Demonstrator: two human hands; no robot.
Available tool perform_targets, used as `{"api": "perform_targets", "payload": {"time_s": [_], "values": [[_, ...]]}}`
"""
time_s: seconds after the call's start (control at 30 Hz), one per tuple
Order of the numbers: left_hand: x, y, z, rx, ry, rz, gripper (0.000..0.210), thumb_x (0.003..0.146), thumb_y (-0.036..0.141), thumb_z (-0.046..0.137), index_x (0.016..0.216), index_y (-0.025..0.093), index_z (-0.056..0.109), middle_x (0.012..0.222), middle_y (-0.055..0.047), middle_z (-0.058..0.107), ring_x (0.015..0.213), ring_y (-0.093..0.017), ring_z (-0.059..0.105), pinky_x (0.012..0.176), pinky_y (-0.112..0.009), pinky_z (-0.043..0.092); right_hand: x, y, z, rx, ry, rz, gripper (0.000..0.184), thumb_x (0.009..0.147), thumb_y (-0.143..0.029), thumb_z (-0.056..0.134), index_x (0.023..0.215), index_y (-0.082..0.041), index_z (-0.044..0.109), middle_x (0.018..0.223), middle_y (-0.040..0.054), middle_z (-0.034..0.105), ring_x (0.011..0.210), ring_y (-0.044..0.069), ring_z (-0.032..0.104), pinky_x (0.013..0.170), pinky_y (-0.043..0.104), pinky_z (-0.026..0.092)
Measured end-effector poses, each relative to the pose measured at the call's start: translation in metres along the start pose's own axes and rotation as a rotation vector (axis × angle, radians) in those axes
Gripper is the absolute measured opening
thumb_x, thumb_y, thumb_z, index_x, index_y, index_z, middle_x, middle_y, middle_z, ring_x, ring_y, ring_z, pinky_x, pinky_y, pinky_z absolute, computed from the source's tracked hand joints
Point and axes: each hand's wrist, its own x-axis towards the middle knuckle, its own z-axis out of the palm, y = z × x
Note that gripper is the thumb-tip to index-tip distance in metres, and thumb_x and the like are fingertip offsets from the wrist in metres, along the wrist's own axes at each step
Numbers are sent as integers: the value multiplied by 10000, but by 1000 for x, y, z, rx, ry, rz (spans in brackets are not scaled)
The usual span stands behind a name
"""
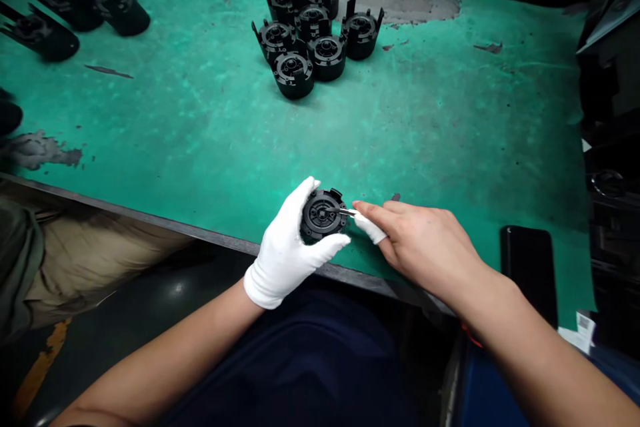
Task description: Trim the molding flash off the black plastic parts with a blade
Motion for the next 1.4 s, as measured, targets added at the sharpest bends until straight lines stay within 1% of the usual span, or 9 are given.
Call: {"api": "perform_targets", "payload": {"time_s": [0.17,0.4,0.57,0.67,0.77,0.9,1.0,1.23,1.4], "values": [[1,-1,-1,-9,-5,-2,943,775,617,817,1514,182,425,1501,-173,560,1372,-319,576,1176,-482,489,11,1,-11,-138,-10,-48,538,935,-190,480,1440,-300,627,983,0,694,684,222,635,477,318,293],[2,-3,0,-17,-8,18,900,782,595,823,1494,186,455,1487,-163,576,1364,-316,584,1169,-475,497,21,6,-14,-205,-14,-73,529,940,-195,476,1429,-325,630,875,12,651,652,239,601,478,318,234],[2,-5,0,-20,0,38,906,776,589,830,1489,170,459,1478,-166,582,1363,-312,585,1176,-463,493,16,10,-14,-112,-77,-84,550,917,-210,420,1419,-304,623,1085,-2,707,745,240,684,475,318,357],[1,-4,-1,-20,4,44,900,784,592,823,1489,168,460,1480,-168,581,1370,-312,578,1179,-470,491,4,5,-12,-18,-149,-87,564,906,-191,396,1419,-269,619,1184,11,708,951,265,716,592,335,513],[1,-4,-1,-17,5,34,879,796,593,812,1488,177,464,1484,-166,580,1374,-313,575,1178,-479,490,-9,-4,-9,107,-186,-56,512,965,-185,372,1413,-229,616,1238,19,696,988,264,716,699,363,580],[1,-4,0,-27,15,48,883,788,589,822,1482,168,473,1480,-172,582,1375,-313,575,1183,-476,485,-20,-16,-3,241,-65,25,414,1062,-235,385,1409,-248,611,1324,1,653,1054,252,698,796,363,599],[1,-5,1,-32,14,44,895,786,600,819,1489,173,467,1487,-172,576,1371,-315,577,1181,-479,486,-22,-23,6,169,-4,96,405,1066,-237,412,1420,-240,611,1300,35,667,1038,280,701,776,373,607],[-2,-4,1,-26,26,46,880,799,614,797,1489,176,473,1490,-169,575,1381,-315,569,1190,-477,479,-25,-27,16,163,-113,107,453,1036,-193,415,1454,-220,585,1284,74,671,1034,316,700,744,398,613],[-4,-2,-1,-42,16,-24,923,781,626,804,1509,179,455,1515,-174,551,1394,-328,558,1200,-494,471,-19,-48,22,553,47,194,426,1031,-175,422,1417,-238,592,1346,41,639,1162,261,650,918,357,562]]}}
